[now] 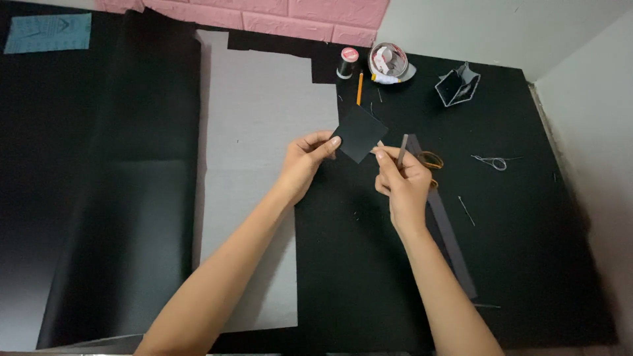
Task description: A person uses a hammer and a hole punch tool to create a series of evenly spaced holes along the edge of a black leather piece on a workshop table.
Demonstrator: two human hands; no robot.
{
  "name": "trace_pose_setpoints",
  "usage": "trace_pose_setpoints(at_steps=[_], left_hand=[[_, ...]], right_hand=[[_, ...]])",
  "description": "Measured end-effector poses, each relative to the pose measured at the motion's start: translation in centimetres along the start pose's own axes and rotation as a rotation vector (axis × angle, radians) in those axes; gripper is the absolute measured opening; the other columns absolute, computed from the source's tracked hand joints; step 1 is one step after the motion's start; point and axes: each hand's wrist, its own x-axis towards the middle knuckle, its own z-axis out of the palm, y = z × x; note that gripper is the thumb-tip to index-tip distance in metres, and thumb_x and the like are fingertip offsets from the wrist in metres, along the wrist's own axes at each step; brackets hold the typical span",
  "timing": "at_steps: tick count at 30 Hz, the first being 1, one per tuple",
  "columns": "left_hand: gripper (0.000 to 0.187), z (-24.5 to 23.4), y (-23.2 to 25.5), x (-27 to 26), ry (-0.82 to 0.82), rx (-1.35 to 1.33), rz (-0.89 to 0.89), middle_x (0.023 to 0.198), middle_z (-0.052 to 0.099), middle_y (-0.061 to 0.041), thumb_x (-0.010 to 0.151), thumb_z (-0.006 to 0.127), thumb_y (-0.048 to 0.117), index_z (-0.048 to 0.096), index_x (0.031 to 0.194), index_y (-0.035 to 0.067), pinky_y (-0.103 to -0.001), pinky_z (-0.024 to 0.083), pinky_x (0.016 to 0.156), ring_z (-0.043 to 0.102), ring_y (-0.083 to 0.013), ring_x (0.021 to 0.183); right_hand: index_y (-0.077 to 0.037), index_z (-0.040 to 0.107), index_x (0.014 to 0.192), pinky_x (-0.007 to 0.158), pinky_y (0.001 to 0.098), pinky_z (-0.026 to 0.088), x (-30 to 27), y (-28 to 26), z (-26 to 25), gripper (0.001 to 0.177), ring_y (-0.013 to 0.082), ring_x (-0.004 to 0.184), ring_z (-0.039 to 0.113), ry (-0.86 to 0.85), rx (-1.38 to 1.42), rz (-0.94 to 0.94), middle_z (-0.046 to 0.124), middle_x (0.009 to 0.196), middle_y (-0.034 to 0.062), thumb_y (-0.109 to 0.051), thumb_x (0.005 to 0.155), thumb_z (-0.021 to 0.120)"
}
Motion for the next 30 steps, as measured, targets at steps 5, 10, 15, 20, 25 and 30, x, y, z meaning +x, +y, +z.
trace_pose_setpoints(at_steps=[5, 10, 15, 20, 25, 30], left_hand=[[0.026, 0.0, -0.3, 0.1, 0.0, -0.016, -0.002, 0.081, 0.071, -0.009, 0.09, 0.085, 0.02, 0.079, 0.105, 0.001, -0.03, 0.056, 0.083, 0.069, -0.0148, 0.082], [0.026, -0.2, -0.8, 0.4, 0.0, -0.017, -0.01, 0.082, 0.072, -0.012, 0.09, 0.085, 0.019, 0.078, 0.106, 0.0, -0.031, 0.058, 0.081, 0.071, -0.0168, 0.084], [0.026, 0.2, 0.5, -0.1, -0.003, 0.006, -0.025, 0.079, 0.07, -0.007, 0.089, 0.085, 0.019, 0.078, 0.106, 0.001, -0.029, 0.056, 0.082, 0.068, -0.014, 0.079], [0.025, -0.4, -0.8, 0.3, -0.02, 0.01, -0.003, 0.08, 0.07, -0.01, 0.091, 0.084, 0.019, 0.079, 0.107, 0.001, -0.031, 0.056, 0.085, 0.068, -0.0141, 0.084], [0.025, -0.4, -1.0, 0.5, -0.015, 0.013, 0.007, 0.078, 0.07, -0.009, 0.091, 0.084, 0.019, 0.078, 0.106, 0.0, -0.031, 0.056, 0.084, 0.068, -0.014, 0.081], [0.026, -0.5, -1.0, 0.4, -0.017, 0.083, -0.011, 0.078, 0.07, -0.009, 0.092, 0.083, 0.023, 0.079, 0.107, 0.002, -0.032, 0.056, 0.084, 0.068, -0.0141, 0.082]], right_hand=[[0.006, 0.072, 0.112, 0.047, 0.0167, 0.044, -0.2, -0.7, 0.2, 0.018, -0.0002, 0.052, 0.051, 0.017, -0.012, 0.014, 0.051, 0.061, -0.0019, -0.006, 0.099, 0.07], [0.006, 0.071, 0.112, 0.048, 0.015, 0.043, -0.3, -0.9, 0.2, 0.018, -0.0019, 0.052, 0.05, 0.011, -0.009, 0.028, 0.049, 0.061, -0.0044, -0.007, 0.099, 0.07], [0.004, 0.072, 0.11, 0.047, 0.0165, 0.041, 0.0, -0.6, 0.2, 0.017, -0.0005, 0.049, 0.047, 0.038, -0.015, 0.017, 0.048, 0.061, -0.0038, -0.009, 0.099, 0.072], [0.005, 0.071, 0.109, 0.046, 0.0168, 0.04, -0.3, -1.0, 0.4, 0.016, -0.0011, 0.049, 0.044, 0.039, -0.005, 0.007, 0.044, 0.06, -0.0053, -0.007, 0.098, 0.071], [0.006, 0.071, 0.109, 0.045, 0.0168, 0.04, -0.3, -1.1, 0.5, 0.017, -0.0015, 0.05, 0.046, 0.038, 0.015, -0.004, 0.045, 0.061, -0.0049, -0.007, 0.098, 0.073], [0.005, 0.071, 0.108, 0.046, 0.0171, 0.04, -0.1, -0.5, 0.2, 0.017, 0.0003, 0.048, 0.045, 0.04, 0.007, -0.008, 0.041, 0.059, -0.0048, -0.01, 0.099, 0.072]])
